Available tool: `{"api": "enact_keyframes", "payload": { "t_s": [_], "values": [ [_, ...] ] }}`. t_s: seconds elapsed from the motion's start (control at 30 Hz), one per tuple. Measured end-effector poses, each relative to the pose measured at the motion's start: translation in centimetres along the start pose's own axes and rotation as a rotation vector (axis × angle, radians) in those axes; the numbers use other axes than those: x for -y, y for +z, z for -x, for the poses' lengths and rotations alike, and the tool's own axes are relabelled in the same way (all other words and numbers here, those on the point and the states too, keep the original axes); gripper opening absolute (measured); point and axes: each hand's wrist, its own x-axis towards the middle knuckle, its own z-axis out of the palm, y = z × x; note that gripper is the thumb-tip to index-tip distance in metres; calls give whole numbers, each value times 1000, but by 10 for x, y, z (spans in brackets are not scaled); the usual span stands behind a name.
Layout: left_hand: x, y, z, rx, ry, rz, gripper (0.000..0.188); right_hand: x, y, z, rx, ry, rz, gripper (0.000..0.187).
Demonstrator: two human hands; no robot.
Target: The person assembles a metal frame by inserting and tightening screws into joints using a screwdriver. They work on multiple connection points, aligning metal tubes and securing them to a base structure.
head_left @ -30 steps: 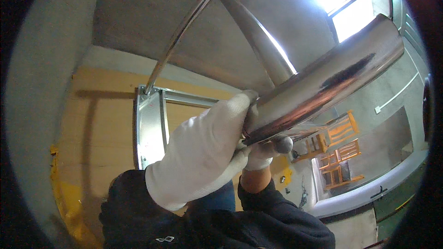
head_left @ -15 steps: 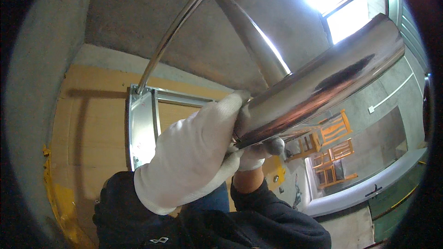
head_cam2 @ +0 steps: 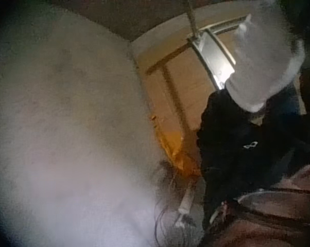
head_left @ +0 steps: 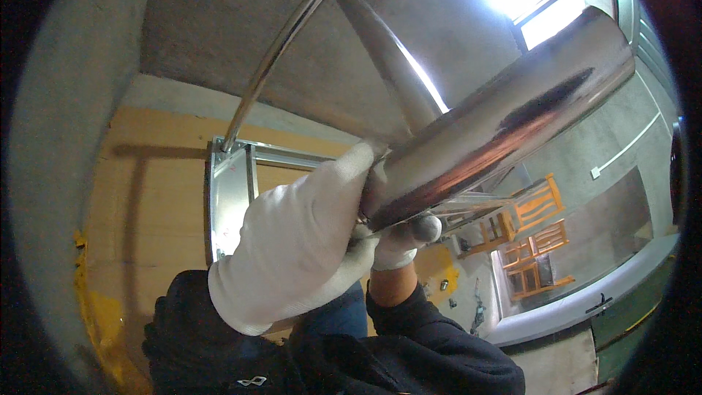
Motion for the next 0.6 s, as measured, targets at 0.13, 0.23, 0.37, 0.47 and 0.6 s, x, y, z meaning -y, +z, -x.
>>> {"api": "enact_keyframes", "payload": {
  "t_s": [0.13,0.23,0.37,0.47,0.6],
  "values": [
    [-2,-1,-2,29,-55,39,69,2,2,-6,61,5,-116,57],
    [-3,1,-1,19,-95,42,64,0,1,-9,78,31,-152,51],
    [-4,5,-4,17,-128,13,59,2,-1,-9,78,95,-126,48],
    [-6,8,-2,-23,-122,-59,59,5,7,-6,66,120,-123,48],
    [-12,6,-6,44,-193,-14,60,1,4,-8,67,101,-111,48]
  ]
}}
